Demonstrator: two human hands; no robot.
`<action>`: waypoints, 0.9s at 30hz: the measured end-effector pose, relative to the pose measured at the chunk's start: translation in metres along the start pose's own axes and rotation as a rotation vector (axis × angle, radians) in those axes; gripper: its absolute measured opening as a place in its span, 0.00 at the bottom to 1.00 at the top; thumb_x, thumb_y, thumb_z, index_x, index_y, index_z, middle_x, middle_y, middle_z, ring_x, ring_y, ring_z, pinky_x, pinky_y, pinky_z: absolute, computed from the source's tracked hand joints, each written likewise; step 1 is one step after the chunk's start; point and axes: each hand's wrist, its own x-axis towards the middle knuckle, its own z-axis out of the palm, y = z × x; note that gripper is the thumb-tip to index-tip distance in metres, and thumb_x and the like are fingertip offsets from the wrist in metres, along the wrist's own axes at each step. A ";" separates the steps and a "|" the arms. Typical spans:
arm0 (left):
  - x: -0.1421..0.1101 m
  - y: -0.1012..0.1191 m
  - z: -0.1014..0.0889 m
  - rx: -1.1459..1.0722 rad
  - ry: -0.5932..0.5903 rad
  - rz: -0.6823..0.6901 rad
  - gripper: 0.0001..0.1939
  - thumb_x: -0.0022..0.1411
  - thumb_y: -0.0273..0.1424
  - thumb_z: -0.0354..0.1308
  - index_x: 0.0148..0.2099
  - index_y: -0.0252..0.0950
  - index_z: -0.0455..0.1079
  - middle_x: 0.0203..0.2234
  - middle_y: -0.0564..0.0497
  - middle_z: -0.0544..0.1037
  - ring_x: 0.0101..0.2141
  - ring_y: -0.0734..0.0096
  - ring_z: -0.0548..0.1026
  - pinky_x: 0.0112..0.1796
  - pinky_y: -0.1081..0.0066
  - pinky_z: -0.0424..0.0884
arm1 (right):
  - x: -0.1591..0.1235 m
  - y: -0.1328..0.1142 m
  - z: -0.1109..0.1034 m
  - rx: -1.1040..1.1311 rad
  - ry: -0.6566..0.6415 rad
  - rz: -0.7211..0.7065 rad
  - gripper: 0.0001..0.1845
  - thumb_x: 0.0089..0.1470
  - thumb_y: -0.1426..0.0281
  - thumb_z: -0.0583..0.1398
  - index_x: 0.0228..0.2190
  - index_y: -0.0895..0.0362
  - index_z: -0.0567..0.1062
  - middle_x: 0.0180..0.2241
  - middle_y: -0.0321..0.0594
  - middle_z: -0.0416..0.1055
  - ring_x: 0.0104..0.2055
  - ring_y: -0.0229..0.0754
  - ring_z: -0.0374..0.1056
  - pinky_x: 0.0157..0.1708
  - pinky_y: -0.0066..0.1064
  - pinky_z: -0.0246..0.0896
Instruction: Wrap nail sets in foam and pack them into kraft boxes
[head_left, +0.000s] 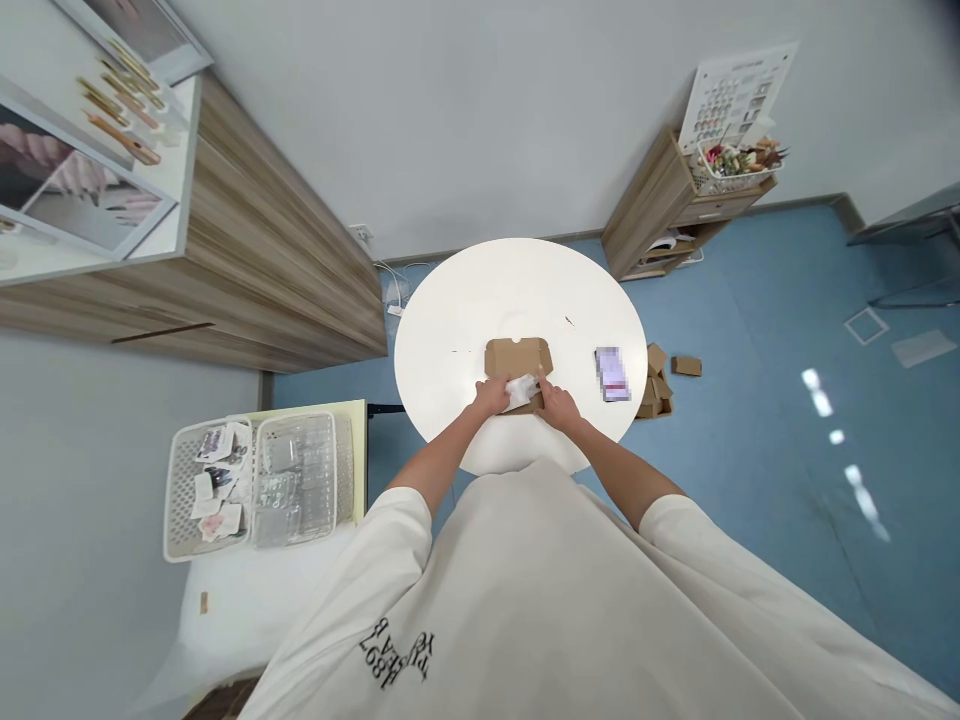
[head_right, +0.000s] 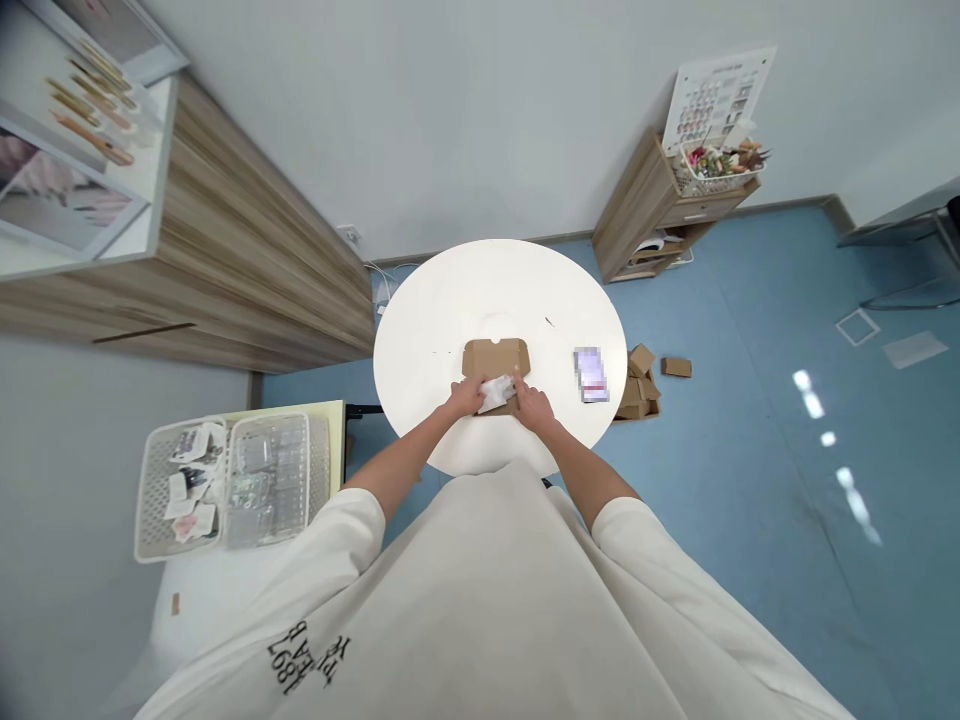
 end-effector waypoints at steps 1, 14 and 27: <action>0.003 0.006 0.002 0.039 -0.025 0.008 0.20 0.63 0.29 0.54 0.57 0.44 0.67 0.47 0.46 0.80 0.51 0.50 0.74 0.52 0.51 0.61 | 0.000 0.001 0.000 -0.007 -0.001 -0.005 0.60 0.54 0.67 0.63 0.71 0.52 0.27 0.63 0.49 0.63 0.51 0.54 0.67 0.48 0.37 0.58; -0.015 0.026 0.019 0.006 0.286 -0.040 0.19 0.66 0.26 0.52 0.58 0.40 0.67 0.54 0.40 0.70 0.56 0.52 0.68 0.55 0.57 0.61 | 0.003 0.009 0.005 -0.058 0.018 -0.064 0.59 0.53 0.69 0.61 0.71 0.49 0.29 0.69 0.47 0.54 0.50 0.57 0.68 0.46 0.40 0.60; 0.010 -0.036 0.007 -0.883 0.393 -0.413 0.21 0.64 0.32 0.54 0.59 0.38 0.67 0.60 0.42 0.71 0.59 0.58 0.69 0.57 0.62 0.64 | 0.007 0.019 -0.009 0.418 0.346 0.267 0.34 0.62 0.55 0.52 0.65 0.56 0.60 0.64 0.54 0.58 0.59 0.56 0.62 0.57 0.47 0.59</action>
